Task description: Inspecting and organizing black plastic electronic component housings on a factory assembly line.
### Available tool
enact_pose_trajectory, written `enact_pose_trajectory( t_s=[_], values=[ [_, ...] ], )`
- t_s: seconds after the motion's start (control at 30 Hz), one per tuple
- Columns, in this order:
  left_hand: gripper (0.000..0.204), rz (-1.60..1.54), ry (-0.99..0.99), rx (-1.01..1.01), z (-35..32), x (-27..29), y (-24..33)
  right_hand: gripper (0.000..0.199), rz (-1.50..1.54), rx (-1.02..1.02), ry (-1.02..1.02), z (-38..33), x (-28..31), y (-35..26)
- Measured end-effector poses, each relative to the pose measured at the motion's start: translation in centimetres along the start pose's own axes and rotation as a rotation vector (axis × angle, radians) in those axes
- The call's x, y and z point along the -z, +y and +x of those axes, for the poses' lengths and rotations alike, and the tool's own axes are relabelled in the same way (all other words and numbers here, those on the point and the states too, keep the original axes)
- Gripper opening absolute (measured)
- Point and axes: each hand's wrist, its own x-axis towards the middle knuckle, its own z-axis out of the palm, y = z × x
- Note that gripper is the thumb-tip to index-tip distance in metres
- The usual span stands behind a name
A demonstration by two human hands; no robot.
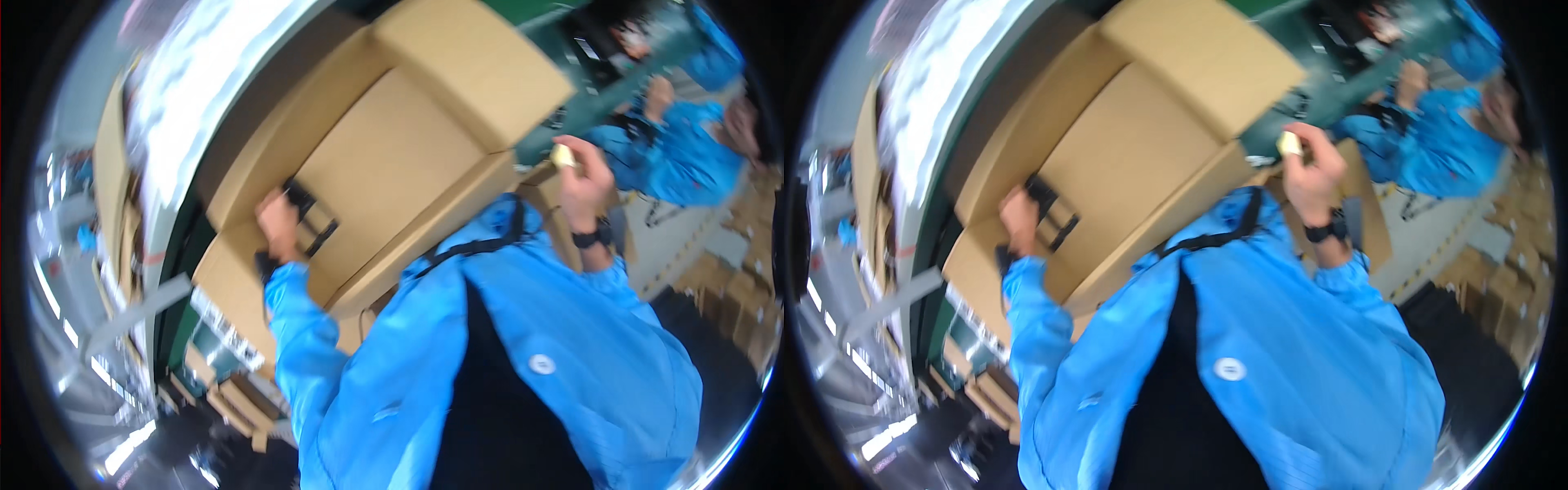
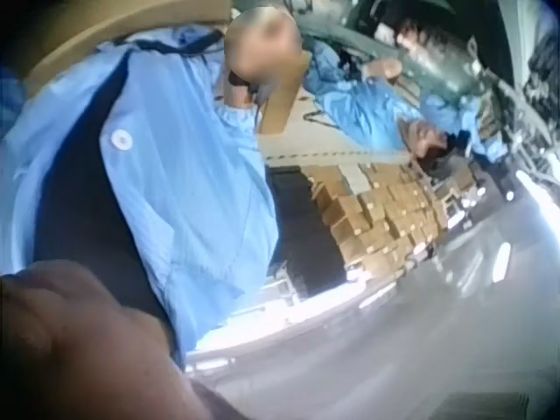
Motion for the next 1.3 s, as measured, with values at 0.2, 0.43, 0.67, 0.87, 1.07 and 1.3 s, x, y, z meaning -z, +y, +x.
enact_pose_trajectory(
  t_s=[0.2,0.43,0.67,0.87,1.07,1.3],
  values=[
    [0.006,-0.140,0.249,-0.082,0.8,4.7,8.0,0.035,-0.291,-0.105,-0.197,2.7,-4.6,18.4],
    [0.015,-0.690,0.269,-0.370,1.6,13.8,18.2,0.022,-0.659,-0.061,-0.542,2.9,-6.8,26.4],
    [0.019,-0.737,0.221,-0.412,-1.8,18.8,16.8,0.013,-0.256,-0.462,-0.043,5.8,-1.0,19.7],
    [0.044,-0.967,0.437,-0.289,-3.5,28.2,18.4,0.015,-0.020,0.217,-0.281,8.4,4.4,-0.4],
    [0.050,-0.581,0.419,-0.639,-0.3,33.6,21.2,0.028,0.121,0.803,-0.545,7.2,1.9,-9.6],
    [0.036,-0.464,0.508,-0.569,-0.9,31.3,20.5,0.029,0.097,0.981,-0.524,5.9,-0.1,-11.7]
  ],
)
